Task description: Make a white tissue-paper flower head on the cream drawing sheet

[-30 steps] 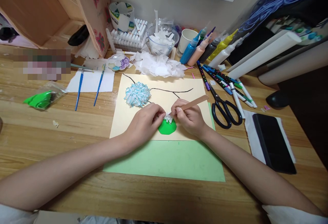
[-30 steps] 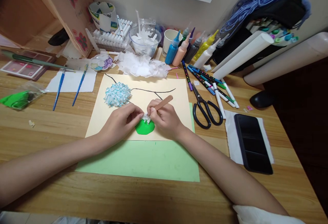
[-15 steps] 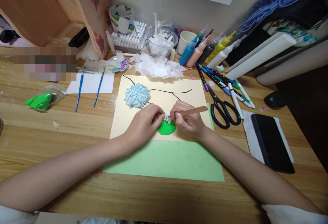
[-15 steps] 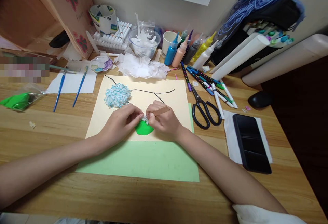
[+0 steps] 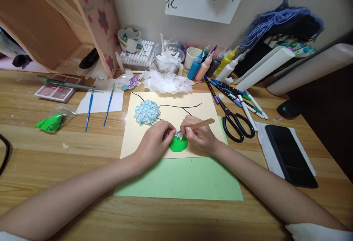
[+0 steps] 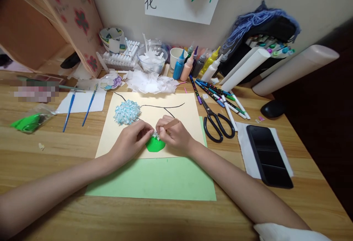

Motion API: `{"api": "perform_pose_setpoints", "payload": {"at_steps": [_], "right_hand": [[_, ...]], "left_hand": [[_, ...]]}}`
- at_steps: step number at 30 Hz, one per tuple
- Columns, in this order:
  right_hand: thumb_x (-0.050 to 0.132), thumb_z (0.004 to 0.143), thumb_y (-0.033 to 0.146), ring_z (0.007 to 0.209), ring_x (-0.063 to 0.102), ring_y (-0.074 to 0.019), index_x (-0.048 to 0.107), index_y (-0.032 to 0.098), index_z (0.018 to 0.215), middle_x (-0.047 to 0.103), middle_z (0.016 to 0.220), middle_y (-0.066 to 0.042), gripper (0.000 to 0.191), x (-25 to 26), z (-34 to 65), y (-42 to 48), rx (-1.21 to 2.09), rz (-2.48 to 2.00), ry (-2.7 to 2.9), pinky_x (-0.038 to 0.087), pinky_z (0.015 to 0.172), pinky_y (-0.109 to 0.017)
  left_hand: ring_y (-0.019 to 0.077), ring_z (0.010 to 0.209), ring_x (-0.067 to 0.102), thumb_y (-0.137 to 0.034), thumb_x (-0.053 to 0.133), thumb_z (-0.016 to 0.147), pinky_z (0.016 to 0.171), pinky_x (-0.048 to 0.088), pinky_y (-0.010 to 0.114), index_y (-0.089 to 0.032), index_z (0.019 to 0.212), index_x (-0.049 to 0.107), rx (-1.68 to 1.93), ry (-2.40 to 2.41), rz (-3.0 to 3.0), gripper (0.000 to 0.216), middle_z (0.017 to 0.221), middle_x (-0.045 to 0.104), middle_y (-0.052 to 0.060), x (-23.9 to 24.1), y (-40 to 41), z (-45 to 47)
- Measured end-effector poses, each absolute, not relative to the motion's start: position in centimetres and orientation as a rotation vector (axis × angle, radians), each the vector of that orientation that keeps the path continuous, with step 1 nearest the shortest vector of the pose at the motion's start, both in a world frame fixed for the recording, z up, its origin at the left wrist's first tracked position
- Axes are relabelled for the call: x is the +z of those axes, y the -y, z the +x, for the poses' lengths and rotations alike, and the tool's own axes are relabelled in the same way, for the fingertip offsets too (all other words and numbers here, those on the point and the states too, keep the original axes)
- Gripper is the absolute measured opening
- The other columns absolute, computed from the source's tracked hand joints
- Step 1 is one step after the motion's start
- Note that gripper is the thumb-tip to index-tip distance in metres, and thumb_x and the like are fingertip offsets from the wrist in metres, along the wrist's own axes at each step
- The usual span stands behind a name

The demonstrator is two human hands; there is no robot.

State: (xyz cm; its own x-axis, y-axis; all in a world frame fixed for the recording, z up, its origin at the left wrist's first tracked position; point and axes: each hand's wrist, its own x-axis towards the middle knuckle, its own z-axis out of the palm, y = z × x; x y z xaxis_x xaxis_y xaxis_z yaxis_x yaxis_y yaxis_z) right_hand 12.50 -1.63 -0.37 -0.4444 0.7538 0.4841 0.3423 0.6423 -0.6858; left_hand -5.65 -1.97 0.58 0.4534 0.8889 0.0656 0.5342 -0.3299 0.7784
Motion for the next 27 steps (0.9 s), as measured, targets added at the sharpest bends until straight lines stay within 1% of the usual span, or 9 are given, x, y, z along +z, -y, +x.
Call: {"api": "perform_pose_setpoints", "payload": {"at_steps": [4, 9, 12, 15, 17, 19, 21, 24, 27], "right_hand": [[0.039, 0.086, 0.017, 0.058, 0.048, -0.0142, 0.051, 0.019, 0.064, 0.049, 0.060, 0.000, 0.025, -0.6, 12.8, 1.5, 0.727, -0.939, 1.738, 0.037, 0.056, -0.028], [0.040, 0.081, 0.022, 0.047, 0.044, -0.0105, 0.050, 0.018, 0.058, 0.047, 0.055, 0.002, 0.025, -1.1, 13.4, -0.4, 1.079, -1.104, 1.149, 0.033, 0.047, -0.024], [0.044, 0.076, 0.023, 0.044, 0.042, -0.0094, 0.049, 0.018, 0.055, 0.045, 0.050, 0.003, 0.022, -1.4, 13.6, -1.8, 1.187, -1.094, 1.021, 0.029, 0.045, -0.023], [0.044, 0.075, 0.025, 0.044, 0.041, -0.0092, 0.050, 0.018, 0.054, 0.045, 0.047, 0.003, 0.022, -1.6, 13.7, -2.6, 1.206, -1.101, 1.010, 0.028, 0.045, -0.022], [0.045, 0.074, 0.025, 0.044, 0.040, -0.0091, 0.051, 0.018, 0.053, 0.044, 0.046, 0.003, 0.022, -1.8, 13.6, -3.0, 1.216, -1.094, 1.035, 0.027, 0.044, -0.022], [0.046, 0.073, 0.025, 0.043, 0.040, -0.0091, 0.051, 0.018, 0.053, 0.044, 0.045, 0.003, 0.022, -1.8, 13.5, -3.3, 1.220, -1.081, 1.053, 0.028, 0.044, -0.022], [0.046, 0.072, 0.026, 0.043, 0.039, -0.0091, 0.051, 0.018, 0.052, 0.044, 0.046, 0.003, 0.022, -1.8, 13.5, -3.4, 1.223, -1.074, 1.054, 0.028, 0.044, -0.022], [0.046, 0.072, 0.026, 0.042, 0.040, -0.0088, 0.050, 0.018, 0.052, 0.045, 0.048, 0.003, 0.022, -1.7, 13.5, -3.5, 1.222, -1.070, 1.043, 0.028, 0.043, -0.022], [0.046, 0.071, 0.027, 0.042, 0.041, -0.0089, 0.051, 0.018, 0.053, 0.045, 0.047, 0.003, 0.021, -1.7, 13.5, -3.5, 1.226, -1.068, 1.036, 0.028, 0.043, -0.022]], "left_hand": [[0.0127, 0.067, 0.050, -0.025, 0.045, 0.091, 0.061, 0.037, 0.025, -0.017, 0.083, 0.056, 0.660, -1.226, 1.986, 0.016, 0.076, 0.057, 0.001, 0.6, 2.0, -5.6], [0.0138, 0.073, 0.052, -0.023, 0.038, 0.093, 0.065, 0.039, 0.026, -0.018, 0.087, 0.054, 0.760, -1.190, 2.051, 0.018, 0.081, 0.058, 0.002, 1.3, 2.8, -6.0], [0.0143, 0.076, 0.052, -0.020, 0.038, 0.092, 0.069, 0.040, 0.027, -0.017, 0.088, 0.054, 0.872, -1.119, 2.214, 0.017, 0.082, 0.058, 0.003, 2.7, 2.1, -6.6], [0.0173, 0.083, 0.053, -0.021, 0.043, 0.091, 0.073, 0.041, 0.030, -0.017, 0.090, 0.056, 0.913, -1.245, 2.382, 0.014, 0.086, 0.059, 0.005, 4.7, -0.7, -7.2], [0.0213, 0.092, 0.052, -0.024, 0.050, 0.088, 0.078, 0.042, 0.033, -0.018, 0.095, 0.058, 0.807, -1.411, 2.491, 0.012, 0.095, 0.058, 0.007, 5.6, -3.4, -7.5], [0.0256, 0.099, 0.050, -0.023, 0.061, 0.080, 0.080, 0.042, 0.035, -0.019, 0.103, 0.058, 0.614, -1.507, 2.627, 0.024, 0.103, 0.056, 0.009, 6.1, -6.2, -7.5], [0.0270, 0.101, 0.049, -0.020, 0.067, 0.074, 0.081, 0.042, 0.036, -0.018, 0.105, 0.060, 0.444, -1.547, 2.740, 0.032, 0.106, 0.056, 0.010, 6.0, -8.5, -7.3], [0.0269, 0.097, 0.050, -0.018, 0.068, 0.071, 0.080, 0.041, 0.036, -0.017, 0.095, 0.065, 0.313, -1.529, 2.804, 0.024, 0.101, 0.058, 0.009, 5.4, -10.4, -6.9], [0.0264, 0.094, 0.051, -0.020, 0.066, 0.074, 0.078, 0.041, 0.036, -0.016, 0.088, 0.066, 0.318, -1.499, 2.805, 0.015, 0.096, 0.060, 0.009, 5.0, -10.8, -6.5]]}}
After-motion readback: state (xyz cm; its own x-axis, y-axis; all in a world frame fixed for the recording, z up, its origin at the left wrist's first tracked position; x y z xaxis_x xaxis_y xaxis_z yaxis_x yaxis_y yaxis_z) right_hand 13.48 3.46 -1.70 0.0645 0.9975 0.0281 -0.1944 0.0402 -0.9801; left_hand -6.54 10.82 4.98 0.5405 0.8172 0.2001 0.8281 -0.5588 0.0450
